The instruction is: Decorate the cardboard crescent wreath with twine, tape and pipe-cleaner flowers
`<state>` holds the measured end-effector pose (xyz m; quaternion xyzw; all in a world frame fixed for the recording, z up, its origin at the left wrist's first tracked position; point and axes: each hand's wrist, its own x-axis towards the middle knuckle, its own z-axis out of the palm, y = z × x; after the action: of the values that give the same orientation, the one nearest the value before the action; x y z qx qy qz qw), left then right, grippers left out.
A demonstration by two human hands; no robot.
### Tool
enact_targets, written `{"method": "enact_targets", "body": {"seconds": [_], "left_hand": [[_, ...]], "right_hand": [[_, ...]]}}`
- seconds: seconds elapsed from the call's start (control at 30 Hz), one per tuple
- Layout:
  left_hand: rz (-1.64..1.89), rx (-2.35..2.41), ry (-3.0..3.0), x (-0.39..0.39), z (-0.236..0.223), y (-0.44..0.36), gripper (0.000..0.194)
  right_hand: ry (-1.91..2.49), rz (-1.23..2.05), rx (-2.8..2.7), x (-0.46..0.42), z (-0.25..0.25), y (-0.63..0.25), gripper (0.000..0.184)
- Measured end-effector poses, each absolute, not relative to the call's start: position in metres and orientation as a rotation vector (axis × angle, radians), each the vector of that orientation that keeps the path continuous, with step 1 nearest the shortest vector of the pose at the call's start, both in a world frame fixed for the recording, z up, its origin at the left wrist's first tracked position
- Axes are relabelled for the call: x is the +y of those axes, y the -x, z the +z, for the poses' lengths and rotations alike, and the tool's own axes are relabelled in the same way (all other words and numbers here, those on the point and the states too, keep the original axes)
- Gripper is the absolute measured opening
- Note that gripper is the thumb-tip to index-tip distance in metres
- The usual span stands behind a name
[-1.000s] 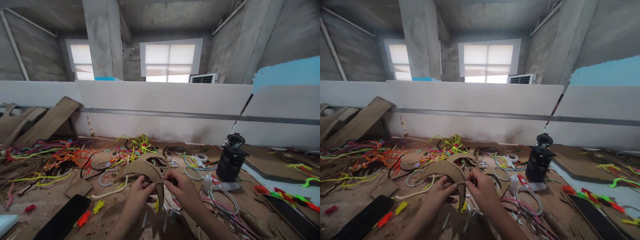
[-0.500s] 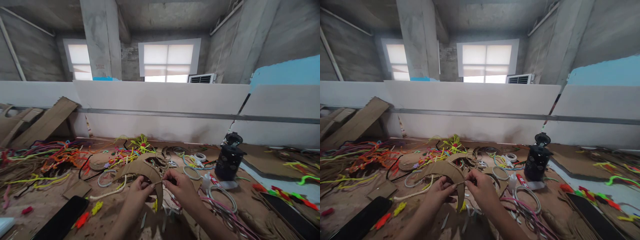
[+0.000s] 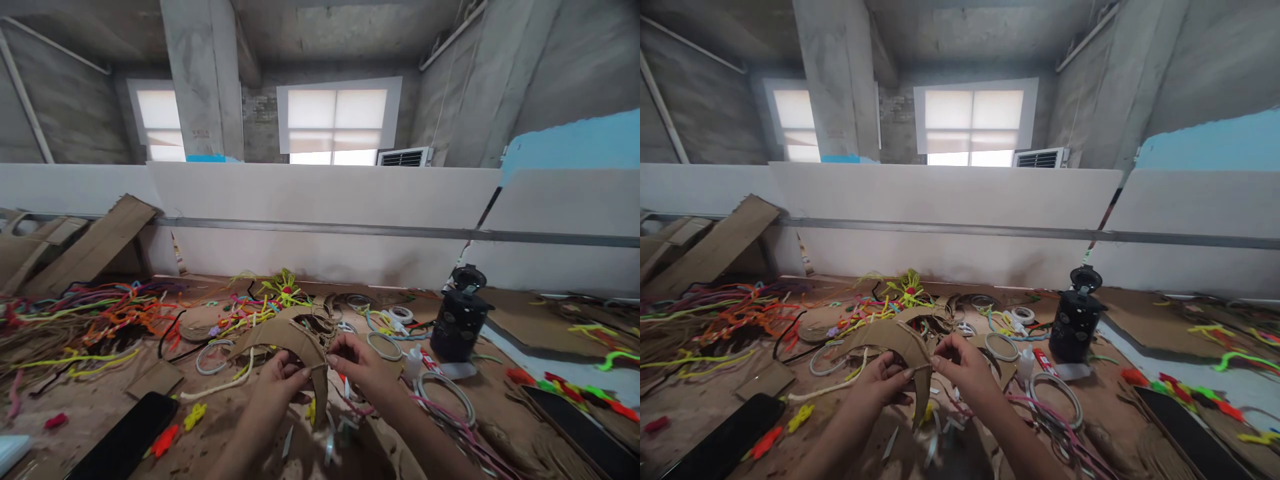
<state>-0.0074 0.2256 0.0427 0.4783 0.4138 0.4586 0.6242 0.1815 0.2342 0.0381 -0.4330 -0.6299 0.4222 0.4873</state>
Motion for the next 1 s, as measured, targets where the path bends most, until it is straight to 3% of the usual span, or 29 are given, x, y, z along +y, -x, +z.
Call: {"method": "enact_targets", "body": {"seconds": [0.47,1.0], "left_hand": [[1.048,0.93,-1.14,0.2263,0.0429,0.0052,0.045],[1.04,0.919,-1.117,0.2304,0.0357,0.0056,0.049]], "right_hand": [[1.127,1.274,-1.448,0.2353,0.0369,-0.1804,0.031],[1.139,1.282,-1.389,0.2364,0.0352,-0.1785,0.026]]}}
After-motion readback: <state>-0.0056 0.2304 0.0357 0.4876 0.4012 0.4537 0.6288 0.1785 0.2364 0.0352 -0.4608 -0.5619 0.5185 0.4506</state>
